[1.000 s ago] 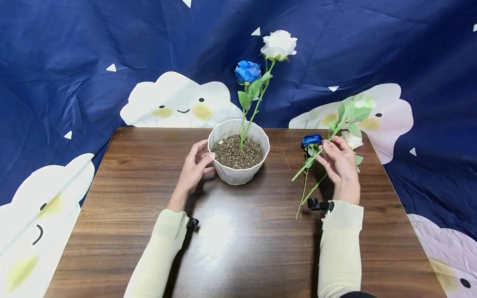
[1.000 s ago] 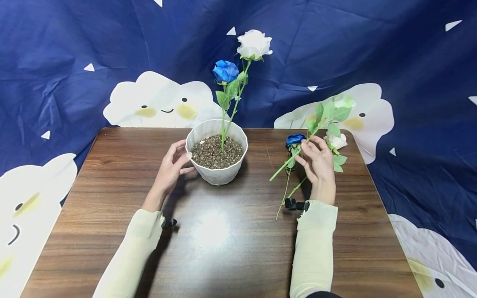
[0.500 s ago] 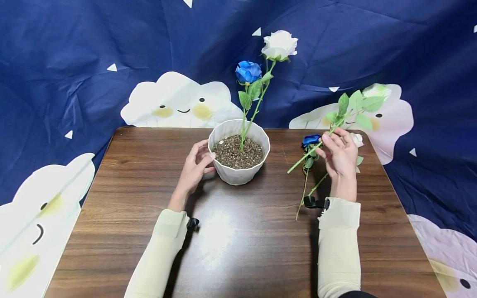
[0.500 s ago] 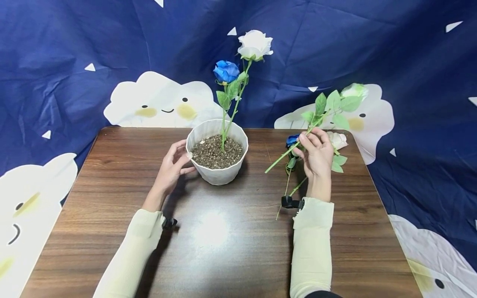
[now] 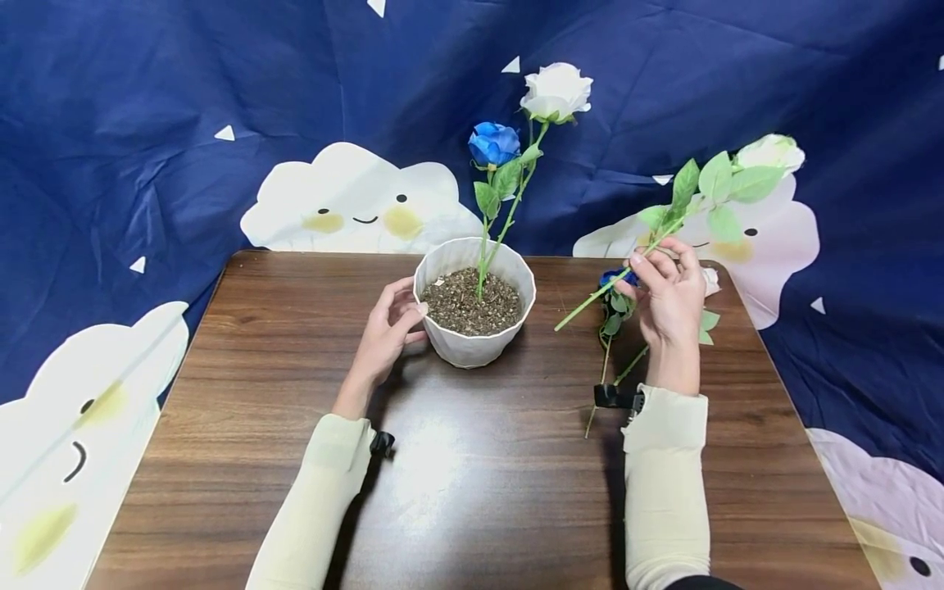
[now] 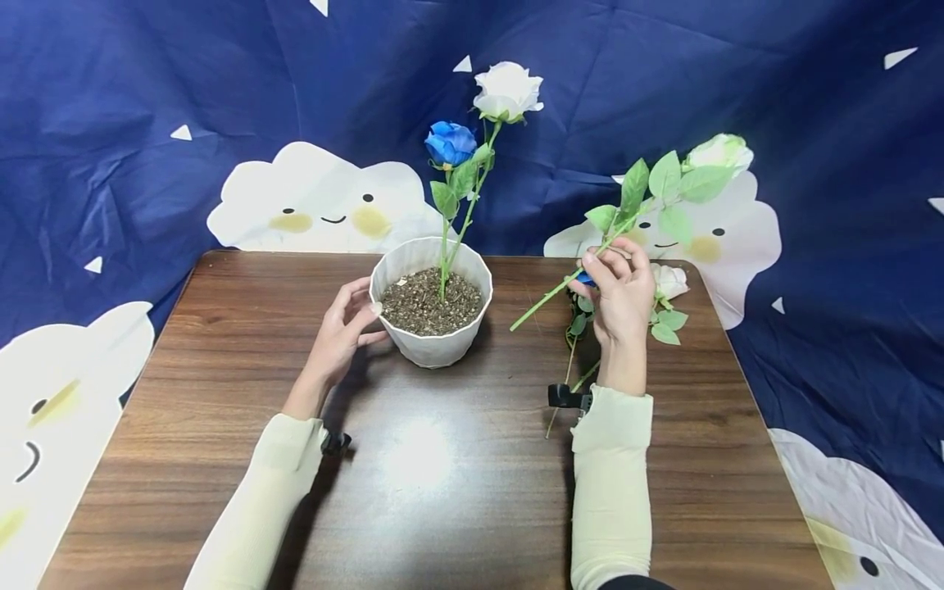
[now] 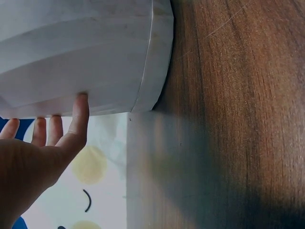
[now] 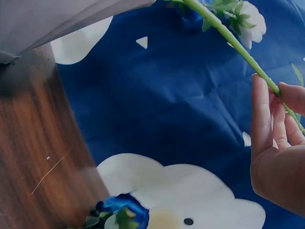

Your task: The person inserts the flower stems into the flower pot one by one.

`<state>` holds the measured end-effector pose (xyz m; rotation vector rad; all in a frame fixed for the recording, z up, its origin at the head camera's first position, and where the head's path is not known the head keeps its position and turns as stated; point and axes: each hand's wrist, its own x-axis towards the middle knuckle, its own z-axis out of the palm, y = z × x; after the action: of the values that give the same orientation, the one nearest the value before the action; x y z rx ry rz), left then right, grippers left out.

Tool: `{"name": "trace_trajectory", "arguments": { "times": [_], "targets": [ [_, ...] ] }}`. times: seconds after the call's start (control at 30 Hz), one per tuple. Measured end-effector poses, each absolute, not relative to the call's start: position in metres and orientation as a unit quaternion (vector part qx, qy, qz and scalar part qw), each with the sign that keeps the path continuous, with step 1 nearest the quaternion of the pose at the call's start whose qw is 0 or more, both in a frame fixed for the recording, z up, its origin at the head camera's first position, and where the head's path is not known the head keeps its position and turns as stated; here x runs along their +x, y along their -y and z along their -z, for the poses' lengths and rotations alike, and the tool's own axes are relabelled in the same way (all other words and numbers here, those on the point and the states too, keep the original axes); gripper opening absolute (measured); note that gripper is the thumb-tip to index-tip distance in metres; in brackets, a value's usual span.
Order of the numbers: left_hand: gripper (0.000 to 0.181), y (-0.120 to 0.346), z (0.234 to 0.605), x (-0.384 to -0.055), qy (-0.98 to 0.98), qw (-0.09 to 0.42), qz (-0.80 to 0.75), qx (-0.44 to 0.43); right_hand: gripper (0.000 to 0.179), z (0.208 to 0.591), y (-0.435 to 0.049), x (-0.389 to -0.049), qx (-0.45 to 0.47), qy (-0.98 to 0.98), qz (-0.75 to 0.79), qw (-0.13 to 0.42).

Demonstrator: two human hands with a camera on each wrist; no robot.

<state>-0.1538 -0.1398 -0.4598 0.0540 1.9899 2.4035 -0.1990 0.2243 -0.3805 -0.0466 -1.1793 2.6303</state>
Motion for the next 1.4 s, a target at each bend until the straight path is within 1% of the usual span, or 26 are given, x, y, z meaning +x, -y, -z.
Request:
{"name": "trace_trajectory", "arguments": {
  "times": [0.17,0.37,0.53,0.73,1.4],
  "targets": [
    [0.053,0.14,0.459,-0.153,-0.639,0.01,-0.769,0.017,0.037,0.368,-0.215,-0.2,-0.003,0.41,-0.903,0.13],
    [0.053,0.14,0.46,-0.154,-0.641,0.01,-0.767,0.017,0.029,0.357,-0.204,-0.202,0.004,0.414,-0.9,0.134],
    [0.053,0.141,0.459,-0.154,-0.641,0.01,-0.767,0.018,0.023,0.35,-0.194,-0.204,0.022,0.412,-0.9,0.144],
    [0.053,0.141,0.458,-0.154,-0.643,0.011,-0.766,0.019,0.02,0.345,-0.178,-0.209,0.039,0.434,-0.886,0.16],
    [0.052,0.141,0.46,-0.154,-0.639,0.01,-0.768,0.021,0.023,0.343,-0.132,-0.225,0.111,0.553,-0.81,0.158]
  ]
}}
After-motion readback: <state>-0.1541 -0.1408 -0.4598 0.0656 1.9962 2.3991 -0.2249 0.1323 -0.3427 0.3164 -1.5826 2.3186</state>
